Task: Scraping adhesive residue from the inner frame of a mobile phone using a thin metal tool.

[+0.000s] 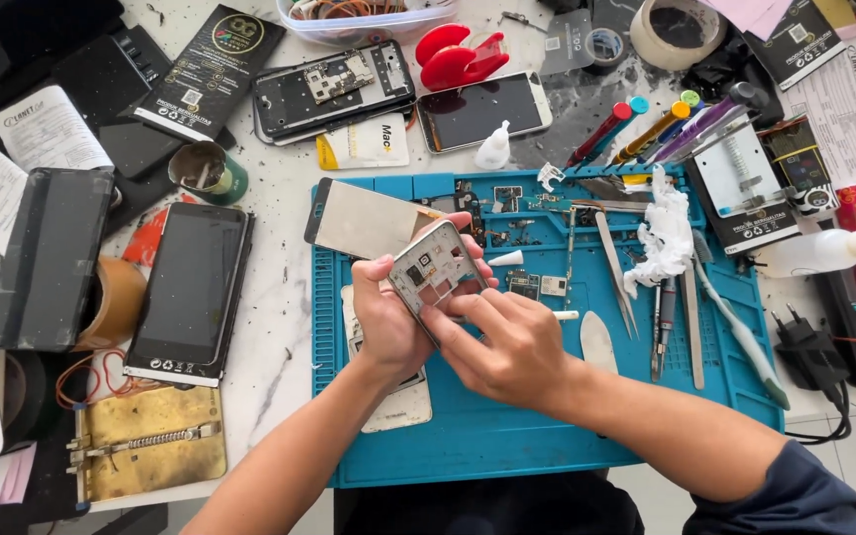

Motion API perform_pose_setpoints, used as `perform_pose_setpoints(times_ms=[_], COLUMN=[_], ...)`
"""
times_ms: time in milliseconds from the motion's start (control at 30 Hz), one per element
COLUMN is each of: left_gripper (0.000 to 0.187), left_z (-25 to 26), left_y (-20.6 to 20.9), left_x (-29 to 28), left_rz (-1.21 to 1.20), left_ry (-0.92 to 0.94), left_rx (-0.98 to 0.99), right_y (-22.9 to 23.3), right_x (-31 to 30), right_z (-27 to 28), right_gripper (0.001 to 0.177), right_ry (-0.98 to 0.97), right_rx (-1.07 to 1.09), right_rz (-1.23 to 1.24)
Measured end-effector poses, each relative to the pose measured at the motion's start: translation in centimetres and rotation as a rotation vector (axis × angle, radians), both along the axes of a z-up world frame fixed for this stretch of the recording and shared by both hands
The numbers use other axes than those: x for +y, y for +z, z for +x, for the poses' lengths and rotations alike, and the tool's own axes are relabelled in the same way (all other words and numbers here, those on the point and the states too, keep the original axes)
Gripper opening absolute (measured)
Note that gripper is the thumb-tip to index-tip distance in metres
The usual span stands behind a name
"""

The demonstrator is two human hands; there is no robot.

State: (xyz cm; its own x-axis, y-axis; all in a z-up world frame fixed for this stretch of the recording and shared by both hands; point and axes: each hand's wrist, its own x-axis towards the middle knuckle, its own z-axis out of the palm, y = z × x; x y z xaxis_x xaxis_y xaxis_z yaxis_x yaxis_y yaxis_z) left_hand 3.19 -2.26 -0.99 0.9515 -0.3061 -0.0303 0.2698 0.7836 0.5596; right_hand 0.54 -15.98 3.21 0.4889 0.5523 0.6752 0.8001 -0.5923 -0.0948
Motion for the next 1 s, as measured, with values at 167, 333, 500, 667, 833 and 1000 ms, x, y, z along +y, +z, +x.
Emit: perform_pose_setpoints(times_ms=[167, 333, 500, 667, 833, 1000], left_gripper=[0.088, 0.086, 0.082, 0.083, 0.081, 0.081], left_z=[-0.3, -0.1, 0.3, 0.6, 0.6, 0.9], left_y=[0.5, 0.6, 0.0, -1.6, -2.5, -2.0], left_x=[0.0, 0.1, 0.6, 0.6, 0.4, 0.7], left_rz=[0.002, -0.012, -0.144, -0.251, -0.302, -0.232], left_ry=[0.005, 0.006, -0.005, -0.023, -0.067, -0.084], left_rx=[0.018, 0.057, 0.092, 0.065, 0.074, 0.108], right_y=[-0.3, -0.6, -0.8, -1.7, -0.7, -0.9], right_x=[0.0, 0.0, 0.1, 0.2, 0.7, 0.5], right_z=[-0.5, -0.7, -0.7, -0.5, 0.0, 0.2], right_gripper=[0.02, 0.02, 0.014, 0.016, 0.015, 0.012], right_ry=[-0.013, -0.031, -0.05, -0.034, -0.044, -0.032], right_rx=[0.005, 0.009, -0.051, -0.045, 0.036, 0.061], right_rz=[-0.009, -0.025, -0.052, -0.08, -0.038, -0.001])
